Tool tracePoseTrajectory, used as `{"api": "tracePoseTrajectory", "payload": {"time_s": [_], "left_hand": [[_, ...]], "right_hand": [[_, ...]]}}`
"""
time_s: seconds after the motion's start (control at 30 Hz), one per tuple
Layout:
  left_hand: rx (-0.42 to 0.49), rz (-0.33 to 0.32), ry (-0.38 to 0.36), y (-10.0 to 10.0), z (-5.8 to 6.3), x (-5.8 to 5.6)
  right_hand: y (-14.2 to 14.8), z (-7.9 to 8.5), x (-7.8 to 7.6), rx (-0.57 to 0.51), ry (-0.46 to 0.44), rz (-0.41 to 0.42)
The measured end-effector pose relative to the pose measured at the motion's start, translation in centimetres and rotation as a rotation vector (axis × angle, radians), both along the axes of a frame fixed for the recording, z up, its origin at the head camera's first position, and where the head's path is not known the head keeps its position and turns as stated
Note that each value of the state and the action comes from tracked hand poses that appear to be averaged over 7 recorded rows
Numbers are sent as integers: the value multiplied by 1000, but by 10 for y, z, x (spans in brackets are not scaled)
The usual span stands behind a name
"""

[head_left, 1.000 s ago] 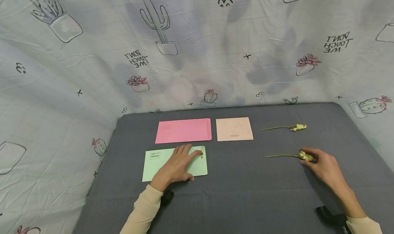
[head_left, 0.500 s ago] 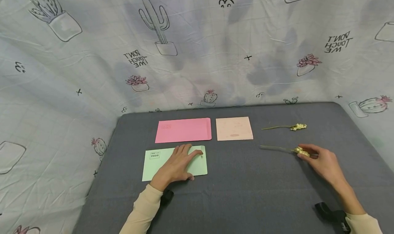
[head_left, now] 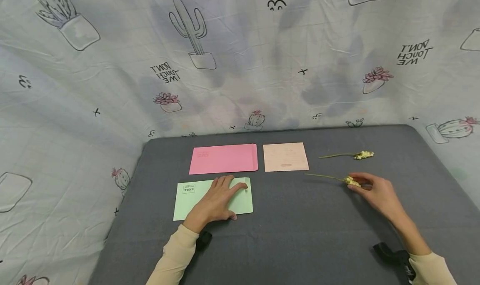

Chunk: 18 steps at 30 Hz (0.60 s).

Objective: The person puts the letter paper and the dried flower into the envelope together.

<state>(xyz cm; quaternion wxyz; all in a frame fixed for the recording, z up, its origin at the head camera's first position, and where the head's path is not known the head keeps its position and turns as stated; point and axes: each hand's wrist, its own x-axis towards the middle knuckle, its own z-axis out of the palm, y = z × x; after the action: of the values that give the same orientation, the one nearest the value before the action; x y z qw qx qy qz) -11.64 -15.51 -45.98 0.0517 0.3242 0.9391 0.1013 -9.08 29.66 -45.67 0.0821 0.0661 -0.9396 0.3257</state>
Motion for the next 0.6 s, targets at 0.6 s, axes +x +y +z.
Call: {"api": "tracePoseTrajectory", "payload": {"time_s": [0.6], "left_hand": [[-12,3,1,1,2,1]], "right_hand": [[-31,-5,-10,-16,-16,83]]}}
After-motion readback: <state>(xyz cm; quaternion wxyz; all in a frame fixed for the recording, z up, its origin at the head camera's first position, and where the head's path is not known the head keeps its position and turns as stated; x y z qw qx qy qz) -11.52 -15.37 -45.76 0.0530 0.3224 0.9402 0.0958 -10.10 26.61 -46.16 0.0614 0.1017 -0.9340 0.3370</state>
